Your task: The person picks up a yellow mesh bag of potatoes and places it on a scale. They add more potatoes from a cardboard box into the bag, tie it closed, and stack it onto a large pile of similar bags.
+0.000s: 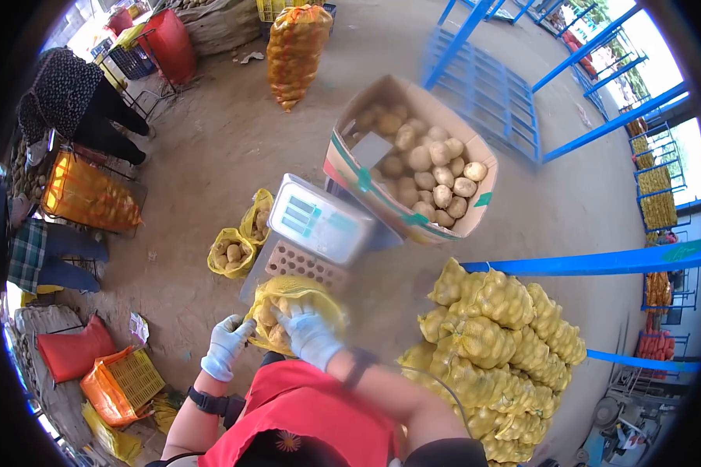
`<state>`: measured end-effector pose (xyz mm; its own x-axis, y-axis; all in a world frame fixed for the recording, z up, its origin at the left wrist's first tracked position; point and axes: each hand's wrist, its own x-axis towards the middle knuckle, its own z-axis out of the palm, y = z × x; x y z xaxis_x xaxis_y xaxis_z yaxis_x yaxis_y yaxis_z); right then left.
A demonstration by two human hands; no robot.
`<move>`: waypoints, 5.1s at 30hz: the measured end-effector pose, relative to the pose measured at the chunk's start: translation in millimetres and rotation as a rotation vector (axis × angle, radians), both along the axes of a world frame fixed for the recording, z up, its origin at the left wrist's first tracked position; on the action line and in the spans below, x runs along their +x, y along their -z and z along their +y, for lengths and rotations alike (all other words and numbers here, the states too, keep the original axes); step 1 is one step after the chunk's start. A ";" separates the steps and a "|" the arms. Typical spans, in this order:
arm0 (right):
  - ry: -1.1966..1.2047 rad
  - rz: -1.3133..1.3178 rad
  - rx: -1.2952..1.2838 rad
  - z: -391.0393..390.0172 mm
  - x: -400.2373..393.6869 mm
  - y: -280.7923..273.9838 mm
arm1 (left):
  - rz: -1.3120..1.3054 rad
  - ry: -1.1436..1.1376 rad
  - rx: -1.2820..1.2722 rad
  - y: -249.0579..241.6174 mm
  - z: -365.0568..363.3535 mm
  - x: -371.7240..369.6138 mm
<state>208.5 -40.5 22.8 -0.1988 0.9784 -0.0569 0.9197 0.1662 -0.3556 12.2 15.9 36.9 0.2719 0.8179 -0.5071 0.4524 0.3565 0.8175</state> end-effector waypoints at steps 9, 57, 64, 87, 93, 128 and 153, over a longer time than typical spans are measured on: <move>0.482 -0.362 0.101 218.0 280.8 5.6 | 0.171 -0.146 -0.146 -44.5 10.9 22.2; 1.037 0.949 0.167 -57.4 46.4 -54.2 | -0.066 0.301 0.651 -76.0 50.5 19.3; 1.130 2.228 -0.240 -58.8 -3.0 -11.3 | 0.127 0.509 0.069 15.3 26.2 87.7; 1.027 1.409 -0.279 -76.0 -22.0 -83.1 | -0.285 0.104 0.004 -35.8 108.7 -74.5; 1.102 1.149 0.023 -56.5 -10.4 -39.7 | -0.269 -0.072 -0.295 7.1 64.4 -138.1; 0.846 1.351 -0.584 -133.9 -96.4 -218.0 | -0.967 -0.294 -1.143 88.1 -29.1 56.8; 0.456 0.498 0.124 -26.0 -24.4 19.9 | 0.462 0.787 0.304 19.4 6.7 56.7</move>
